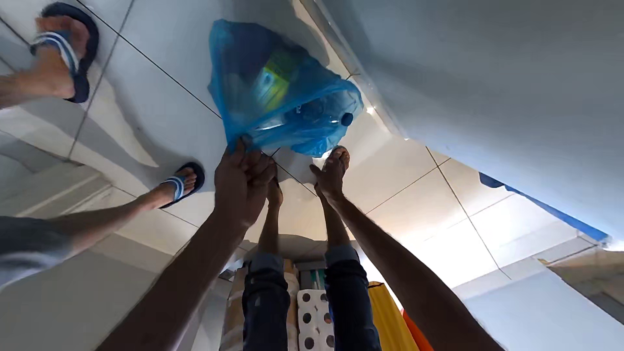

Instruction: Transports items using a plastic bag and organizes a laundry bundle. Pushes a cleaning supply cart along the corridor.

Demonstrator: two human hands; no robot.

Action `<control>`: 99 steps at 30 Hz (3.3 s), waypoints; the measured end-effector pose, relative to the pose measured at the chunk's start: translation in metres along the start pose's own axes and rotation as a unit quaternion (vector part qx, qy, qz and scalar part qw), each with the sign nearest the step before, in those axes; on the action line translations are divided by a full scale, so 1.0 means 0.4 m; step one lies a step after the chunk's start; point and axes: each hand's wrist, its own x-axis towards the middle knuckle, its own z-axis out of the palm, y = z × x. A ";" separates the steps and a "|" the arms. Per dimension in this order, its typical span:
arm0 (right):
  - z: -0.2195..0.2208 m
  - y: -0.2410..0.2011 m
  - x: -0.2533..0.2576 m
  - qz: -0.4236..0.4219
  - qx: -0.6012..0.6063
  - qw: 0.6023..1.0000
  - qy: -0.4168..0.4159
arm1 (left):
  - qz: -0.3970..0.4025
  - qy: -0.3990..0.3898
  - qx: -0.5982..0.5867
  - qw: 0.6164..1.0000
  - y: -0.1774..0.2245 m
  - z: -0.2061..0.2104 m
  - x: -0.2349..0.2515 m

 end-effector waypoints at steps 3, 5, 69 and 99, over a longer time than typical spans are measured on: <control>0.050 0.061 0.106 0.018 -0.043 0.997 0.068 | -0.013 0.034 -0.066 0.997 0.007 0.007 -0.095; 0.057 0.061 0.145 0.068 -0.071 0.994 0.056 | -0.012 0.053 -0.097 0.994 0.004 -0.035 -0.160; -1.026 -0.713 -1.087 -0.445 -0.144 0.833 -0.296 | 0.174 -0.135 0.284 0.933 0.096 0.430 -1.386; -1.252 0.087 -1.172 -0.130 0.216 0.967 -0.032 | -0.045 -0.359 0.503 0.784 -0.560 0.573 -1.308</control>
